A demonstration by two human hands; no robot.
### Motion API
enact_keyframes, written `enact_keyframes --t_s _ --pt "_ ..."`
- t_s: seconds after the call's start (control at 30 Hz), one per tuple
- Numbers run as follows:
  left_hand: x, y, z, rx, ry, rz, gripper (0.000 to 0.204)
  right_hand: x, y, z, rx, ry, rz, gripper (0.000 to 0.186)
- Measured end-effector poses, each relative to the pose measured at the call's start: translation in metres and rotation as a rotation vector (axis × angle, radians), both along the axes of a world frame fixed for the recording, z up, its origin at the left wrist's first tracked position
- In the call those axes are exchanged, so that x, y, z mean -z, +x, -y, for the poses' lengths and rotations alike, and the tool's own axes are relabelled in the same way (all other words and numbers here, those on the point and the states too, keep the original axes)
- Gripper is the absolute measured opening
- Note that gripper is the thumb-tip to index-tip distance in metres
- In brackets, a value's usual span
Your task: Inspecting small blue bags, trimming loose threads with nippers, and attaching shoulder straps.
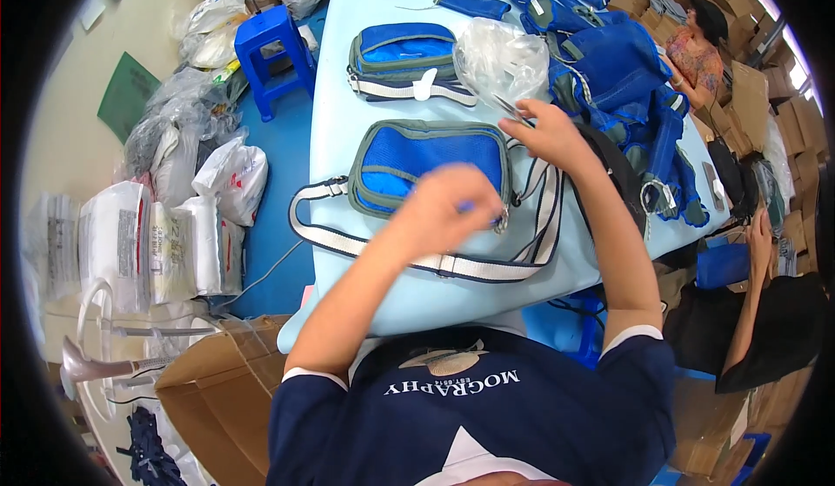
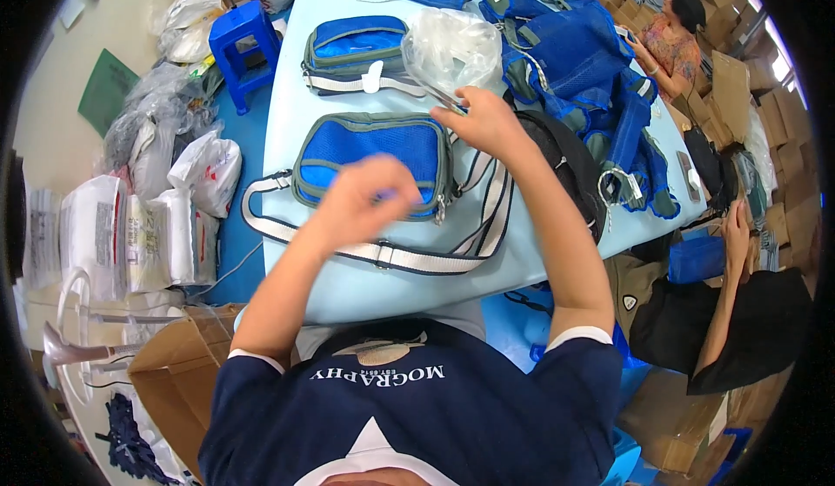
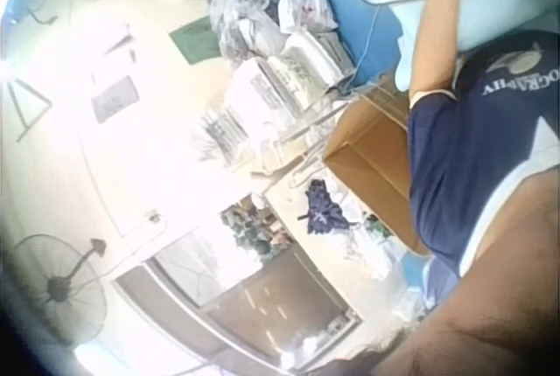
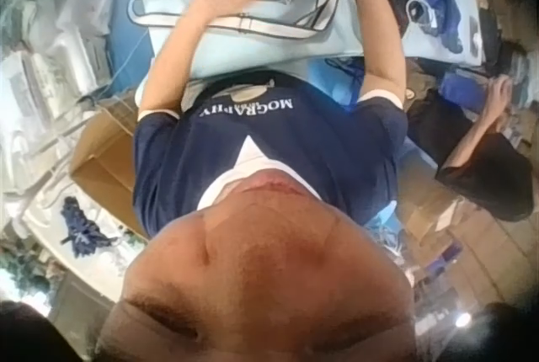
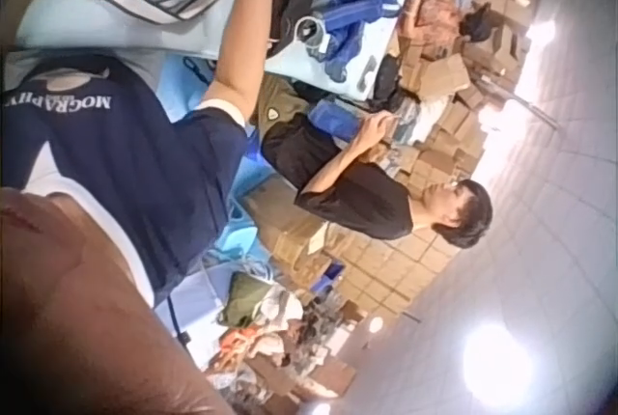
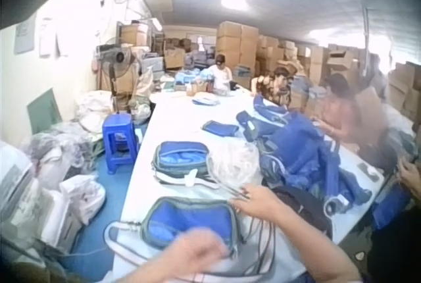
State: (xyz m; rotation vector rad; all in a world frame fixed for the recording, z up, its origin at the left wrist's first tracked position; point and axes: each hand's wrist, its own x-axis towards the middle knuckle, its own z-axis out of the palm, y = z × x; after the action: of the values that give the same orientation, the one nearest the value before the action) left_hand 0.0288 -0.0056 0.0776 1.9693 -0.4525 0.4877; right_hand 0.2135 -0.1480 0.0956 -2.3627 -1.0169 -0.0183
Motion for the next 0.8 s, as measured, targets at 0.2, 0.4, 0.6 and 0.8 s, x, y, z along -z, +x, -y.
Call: enact_keyframes --t_s 0.2,0.4,0.6,0.8 --pt "0.03 0.033 -0.057 -0.59 0.058 -0.037 0.014 0.044 0.017 -0.026 0.038 0.075 -0.634 0.048" --pt "0.02 0.059 -0.075 -0.652 0.336 0.147 0.017 0.046 -0.011 -0.028 -0.144 0.471 -0.683 0.026" --pt "-0.023 0.042 -0.073 -0.422 0.505 -0.076 0.019 0.021 -0.034 -0.024 -0.246 0.504 -0.419 0.024" --pt "-0.049 0.019 -0.061 -0.45 0.093 -0.315 0.026 0.01 -0.043 -0.035 -0.327 0.585 -0.191 0.02"
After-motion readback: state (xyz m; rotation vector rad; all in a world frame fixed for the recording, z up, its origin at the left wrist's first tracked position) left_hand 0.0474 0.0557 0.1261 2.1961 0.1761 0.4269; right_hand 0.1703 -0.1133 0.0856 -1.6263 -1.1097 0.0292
